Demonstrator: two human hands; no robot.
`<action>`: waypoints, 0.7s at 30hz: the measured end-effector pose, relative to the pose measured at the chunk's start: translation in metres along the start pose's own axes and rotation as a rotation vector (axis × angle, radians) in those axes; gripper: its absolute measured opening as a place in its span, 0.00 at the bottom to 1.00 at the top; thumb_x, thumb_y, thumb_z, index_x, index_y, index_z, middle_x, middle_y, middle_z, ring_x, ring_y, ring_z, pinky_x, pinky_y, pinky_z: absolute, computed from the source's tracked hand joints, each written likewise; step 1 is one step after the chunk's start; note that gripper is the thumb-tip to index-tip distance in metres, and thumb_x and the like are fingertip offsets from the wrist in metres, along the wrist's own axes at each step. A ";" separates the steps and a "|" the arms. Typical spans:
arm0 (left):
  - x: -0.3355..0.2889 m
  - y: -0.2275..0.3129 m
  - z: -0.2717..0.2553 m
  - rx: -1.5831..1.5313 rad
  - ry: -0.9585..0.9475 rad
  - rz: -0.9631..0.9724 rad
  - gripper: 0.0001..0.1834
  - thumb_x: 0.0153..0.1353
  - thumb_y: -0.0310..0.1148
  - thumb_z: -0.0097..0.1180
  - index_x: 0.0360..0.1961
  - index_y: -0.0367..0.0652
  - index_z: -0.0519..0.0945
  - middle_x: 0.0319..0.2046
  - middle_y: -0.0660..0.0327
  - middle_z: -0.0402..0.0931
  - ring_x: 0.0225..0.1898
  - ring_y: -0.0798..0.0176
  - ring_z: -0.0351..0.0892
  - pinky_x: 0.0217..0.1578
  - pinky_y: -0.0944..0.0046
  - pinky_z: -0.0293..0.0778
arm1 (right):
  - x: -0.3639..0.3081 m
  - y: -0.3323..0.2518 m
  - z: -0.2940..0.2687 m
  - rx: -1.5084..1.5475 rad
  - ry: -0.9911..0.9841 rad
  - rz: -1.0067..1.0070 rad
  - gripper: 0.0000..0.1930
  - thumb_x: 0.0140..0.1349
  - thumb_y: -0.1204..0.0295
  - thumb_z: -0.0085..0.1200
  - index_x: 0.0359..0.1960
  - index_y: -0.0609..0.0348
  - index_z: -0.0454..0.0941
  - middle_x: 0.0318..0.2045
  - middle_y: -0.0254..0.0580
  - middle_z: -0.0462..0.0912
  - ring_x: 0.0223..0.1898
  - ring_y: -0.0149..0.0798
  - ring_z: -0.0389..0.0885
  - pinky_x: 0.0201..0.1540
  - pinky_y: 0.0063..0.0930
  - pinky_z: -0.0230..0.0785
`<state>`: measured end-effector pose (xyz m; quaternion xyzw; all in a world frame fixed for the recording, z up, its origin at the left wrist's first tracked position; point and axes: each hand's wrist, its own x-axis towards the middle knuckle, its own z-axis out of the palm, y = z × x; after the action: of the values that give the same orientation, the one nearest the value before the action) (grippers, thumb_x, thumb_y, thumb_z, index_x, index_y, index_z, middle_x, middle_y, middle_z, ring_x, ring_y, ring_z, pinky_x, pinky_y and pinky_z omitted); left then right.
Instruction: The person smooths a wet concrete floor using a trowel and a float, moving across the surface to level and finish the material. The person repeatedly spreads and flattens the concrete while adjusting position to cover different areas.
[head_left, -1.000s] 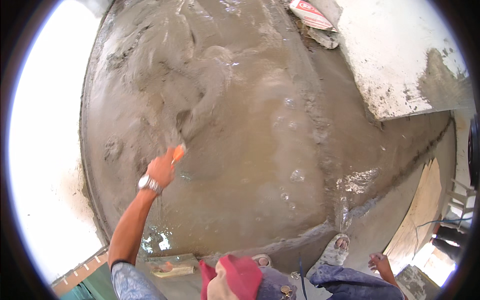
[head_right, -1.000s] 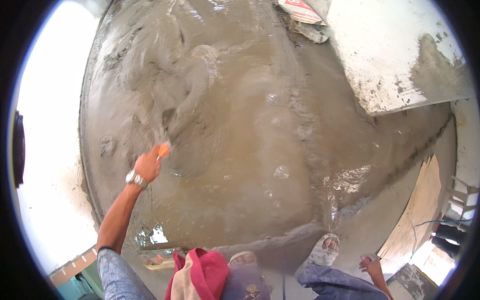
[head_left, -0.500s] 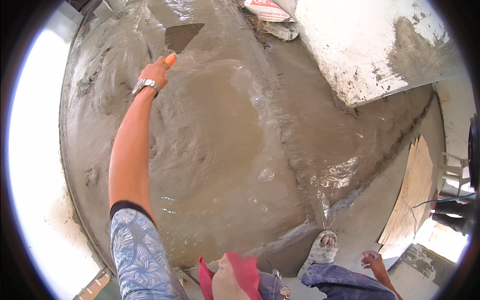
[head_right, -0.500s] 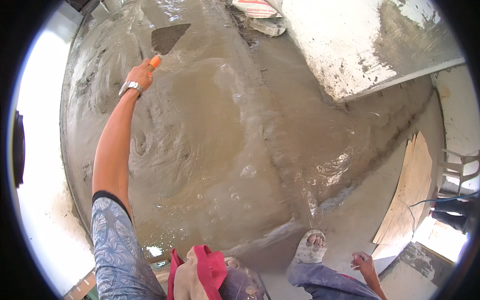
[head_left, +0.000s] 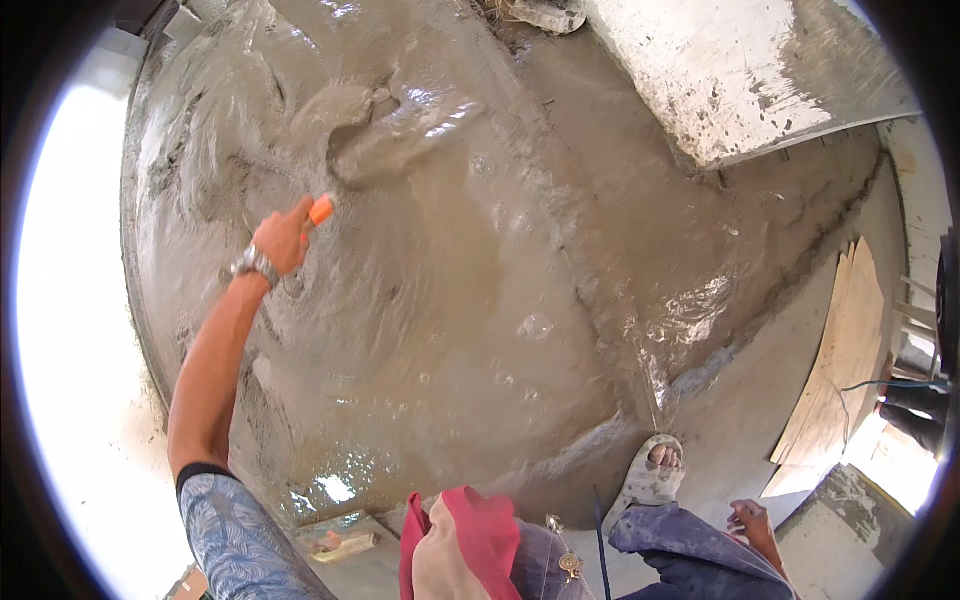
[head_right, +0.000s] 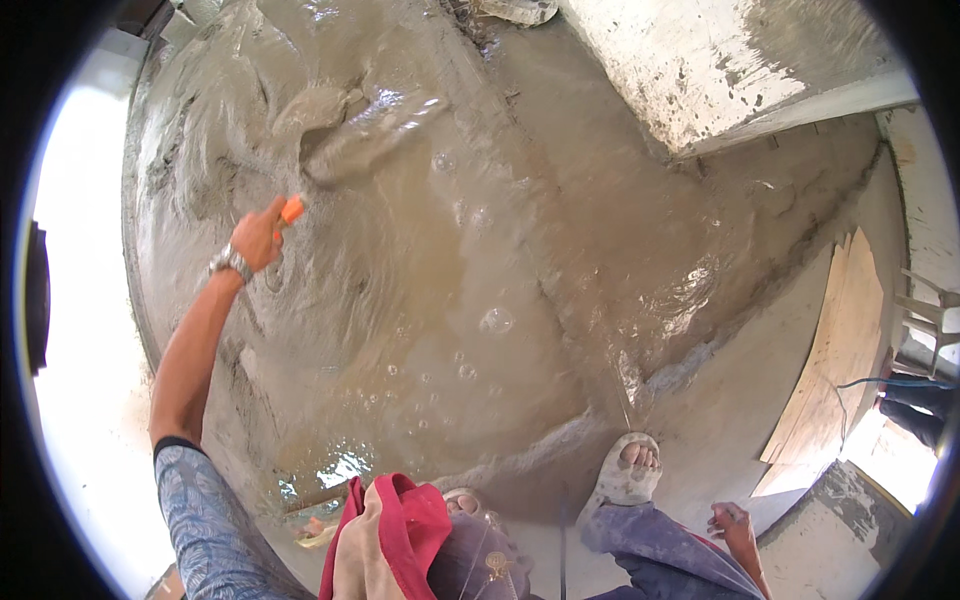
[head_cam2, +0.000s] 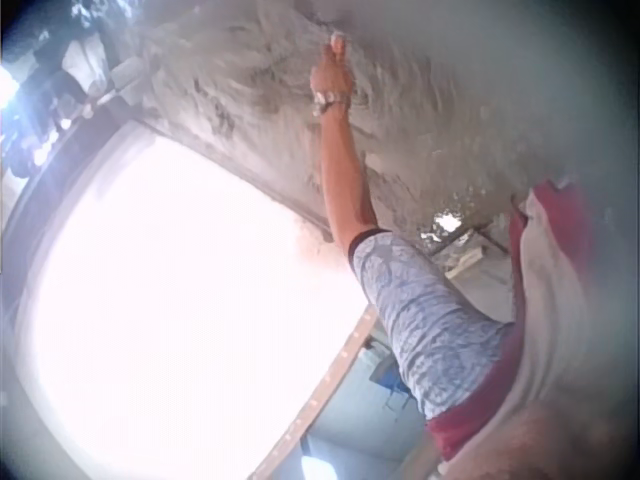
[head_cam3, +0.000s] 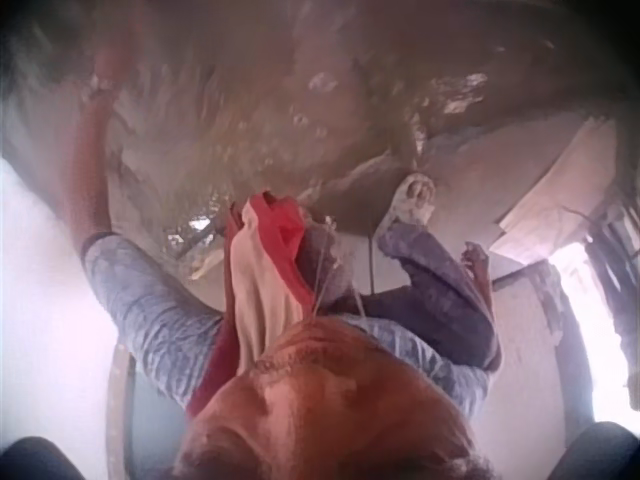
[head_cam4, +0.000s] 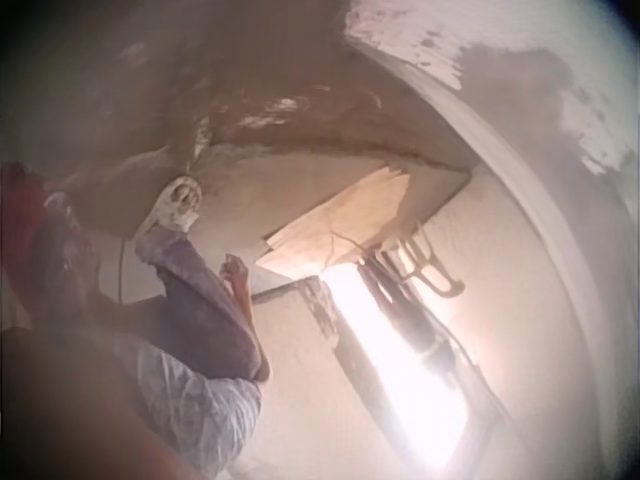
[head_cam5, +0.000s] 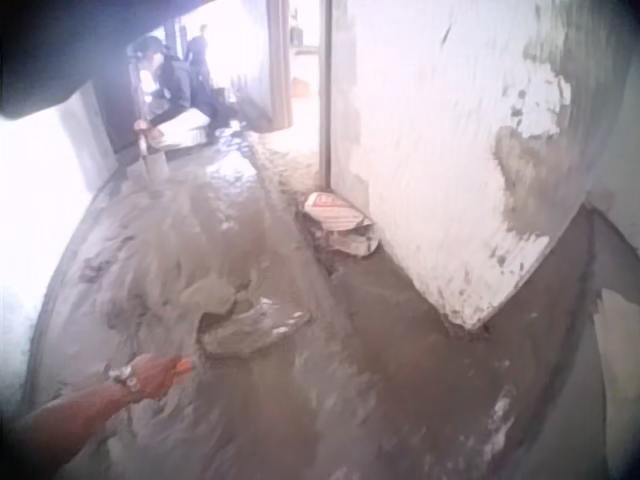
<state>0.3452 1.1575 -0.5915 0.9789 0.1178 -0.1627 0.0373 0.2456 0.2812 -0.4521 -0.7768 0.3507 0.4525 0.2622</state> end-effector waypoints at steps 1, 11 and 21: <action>-0.021 0.009 0.001 -0.009 -0.055 -0.036 0.23 0.50 0.25 0.53 0.47 0.50 0.63 0.24 0.45 0.75 0.29 0.37 0.77 0.28 0.42 0.71 | -0.001 -0.010 0.002 -0.001 0.001 -0.017 0.20 0.61 0.57 0.51 0.46 0.61 0.74 0.28 0.41 0.79 0.27 0.34 0.79 0.29 0.26 0.72; -0.181 0.070 0.035 -0.169 -0.170 -0.171 0.21 0.49 0.24 0.54 0.44 0.46 0.63 0.30 0.49 0.78 0.32 0.40 0.78 0.30 0.44 0.72 | 0.009 -0.039 0.016 -0.134 0.003 -0.213 0.19 0.60 0.57 0.52 0.42 0.62 0.76 0.27 0.42 0.79 0.27 0.33 0.79 0.27 0.27 0.73; -0.297 0.125 0.049 -0.494 0.152 -0.363 0.28 0.49 0.32 0.61 0.50 0.46 0.63 0.28 0.46 0.77 0.31 0.37 0.77 0.29 0.46 0.72 | -0.056 -0.202 0.105 -1.020 -0.003 -1.013 0.24 0.60 0.51 0.49 0.46 0.59 0.75 0.43 0.54 0.78 0.46 0.55 0.74 0.48 0.44 0.66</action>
<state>0.0872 0.9664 -0.5365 0.9126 0.3290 -0.0594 0.2354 0.3300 0.4988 -0.4320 -0.8693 -0.3084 0.3838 0.0447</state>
